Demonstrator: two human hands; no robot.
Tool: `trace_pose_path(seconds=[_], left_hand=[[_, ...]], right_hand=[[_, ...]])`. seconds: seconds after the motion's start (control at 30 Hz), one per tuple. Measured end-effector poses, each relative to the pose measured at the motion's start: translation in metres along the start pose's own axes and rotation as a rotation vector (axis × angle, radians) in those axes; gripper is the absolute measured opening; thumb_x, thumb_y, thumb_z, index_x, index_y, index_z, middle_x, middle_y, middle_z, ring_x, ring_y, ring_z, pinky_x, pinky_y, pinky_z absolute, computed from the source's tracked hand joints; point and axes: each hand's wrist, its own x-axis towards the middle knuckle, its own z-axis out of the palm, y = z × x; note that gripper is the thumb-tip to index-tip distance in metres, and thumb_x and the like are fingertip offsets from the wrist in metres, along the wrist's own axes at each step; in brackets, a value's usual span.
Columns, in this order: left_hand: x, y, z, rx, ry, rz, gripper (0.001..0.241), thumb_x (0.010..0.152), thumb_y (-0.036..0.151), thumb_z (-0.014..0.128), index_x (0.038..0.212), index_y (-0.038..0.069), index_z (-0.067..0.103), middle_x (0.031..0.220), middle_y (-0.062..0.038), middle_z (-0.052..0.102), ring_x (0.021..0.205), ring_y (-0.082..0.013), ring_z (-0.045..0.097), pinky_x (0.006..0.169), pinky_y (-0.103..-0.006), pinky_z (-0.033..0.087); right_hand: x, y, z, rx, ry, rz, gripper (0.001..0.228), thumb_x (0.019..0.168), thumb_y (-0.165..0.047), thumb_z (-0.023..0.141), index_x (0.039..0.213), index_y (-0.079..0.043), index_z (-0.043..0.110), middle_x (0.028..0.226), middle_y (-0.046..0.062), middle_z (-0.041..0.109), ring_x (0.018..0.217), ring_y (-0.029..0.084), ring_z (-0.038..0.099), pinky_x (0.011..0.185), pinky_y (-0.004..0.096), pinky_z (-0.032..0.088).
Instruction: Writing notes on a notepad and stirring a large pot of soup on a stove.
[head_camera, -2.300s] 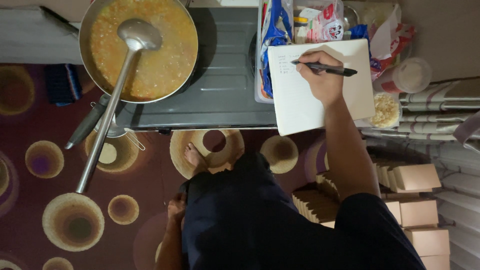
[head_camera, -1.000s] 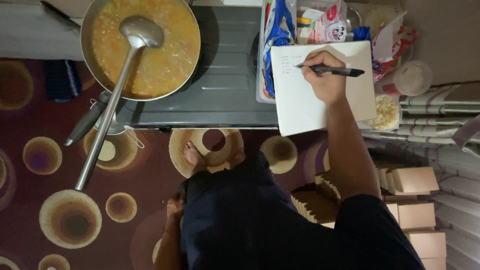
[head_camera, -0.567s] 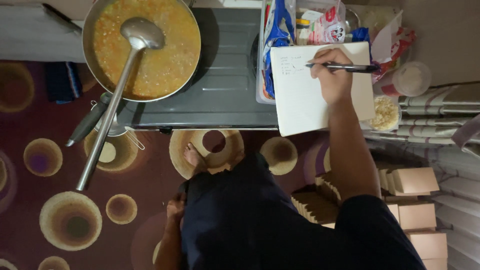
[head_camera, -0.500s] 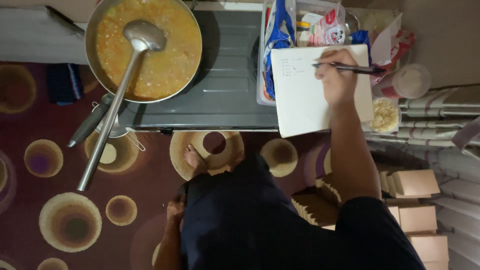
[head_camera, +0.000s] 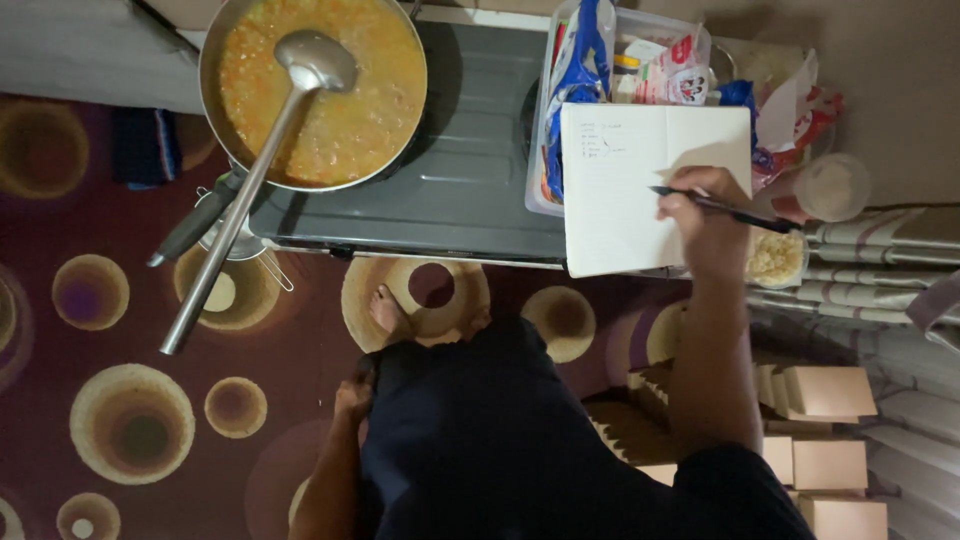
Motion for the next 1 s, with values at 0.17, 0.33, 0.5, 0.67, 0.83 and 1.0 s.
trace_pose_path(seconds=[0.17, 0.33, 0.5, 0.67, 0.83, 1.0], left_hand=[[0.035, -0.014, 0.041, 0.92, 0.873, 0.638, 0.065, 0.081, 0.018, 0.048, 0.145, 0.018, 0.059, 0.065, -0.024, 0.055, 0.055, -0.0402, 0.058, 0.035, -0.0433, 0.037], [0.018, -0.012, 0.039, 0.581, 0.431, 0.505, 0.067, 0.086, 0.02, 0.045, 0.153, 0.024, 0.048, 0.093, -0.027, 0.071, 0.075, -0.0448, 0.073, 0.051, -0.0541, 0.051], [-0.004, -0.012, 0.036, 0.422, 0.574, 0.603, 0.046, 0.085, 0.016, 0.049, 0.126, 0.013, 0.069, 0.105, -0.022, 0.074, 0.093, -0.0394, 0.075, 0.067, -0.0453, 0.062], [-0.002, -0.007, 0.035, 0.487, 0.783, 0.655, 0.048, 0.086, 0.01, 0.049, 0.129, 0.019, 0.069, 0.11, -0.019, 0.071, 0.097, -0.037, 0.074, 0.069, -0.0421, 0.06], [0.0, 0.001, 0.028, -0.212, 0.124, -0.237, 0.057, 0.091, 0.077, 0.052, 0.119, 0.033, 0.075, 0.101, -0.01, 0.081, 0.103, -0.0383, 0.075, 0.092, -0.049, 0.058], [0.01, -0.018, 0.049, 0.899, 0.483, 0.345, 0.08, 0.085, 0.02, 0.056, 0.16, 0.035, 0.032, 0.096, -0.019, 0.065, 0.073, -0.0355, 0.066, 0.042, -0.0429, 0.045]], right_hand=[[0.004, 0.02, 0.036, -0.136, 0.013, 0.038, 0.018, 0.089, 0.006, 0.081, 0.101, 0.002, 0.069, 0.097, 0.019, 0.07, 0.076, 0.022, 0.069, 0.066, 0.031, 0.058], [0.02, 0.019, 0.064, -0.144, 0.076, 0.017, 0.018, 0.085, 0.007, 0.08, 0.099, 0.0, 0.072, 0.09, 0.015, 0.073, 0.072, 0.017, 0.069, 0.066, 0.027, 0.059], [0.023, 0.043, 0.067, -0.063, 0.079, 0.049, 0.016, 0.085, 0.009, 0.078, 0.097, 0.001, 0.072, 0.084, 0.013, 0.071, 0.063, 0.014, 0.068, 0.059, 0.026, 0.058], [0.023, 0.041, 0.068, -0.037, 0.068, -0.004, 0.015, 0.085, 0.012, 0.081, 0.095, 0.004, 0.074, 0.09, 0.016, 0.073, 0.066, 0.015, 0.068, 0.059, 0.027, 0.058], [0.022, 0.043, 0.066, -0.03, 0.062, -0.038, 0.016, 0.084, 0.013, 0.082, 0.094, 0.005, 0.074, 0.092, 0.018, 0.073, 0.067, 0.016, 0.068, 0.057, 0.029, 0.059], [0.022, 0.05, 0.066, -0.005, 0.046, -0.033, 0.015, 0.086, 0.014, 0.08, 0.097, 0.007, 0.072, 0.094, 0.019, 0.071, 0.071, 0.016, 0.067, 0.059, 0.03, 0.058]])
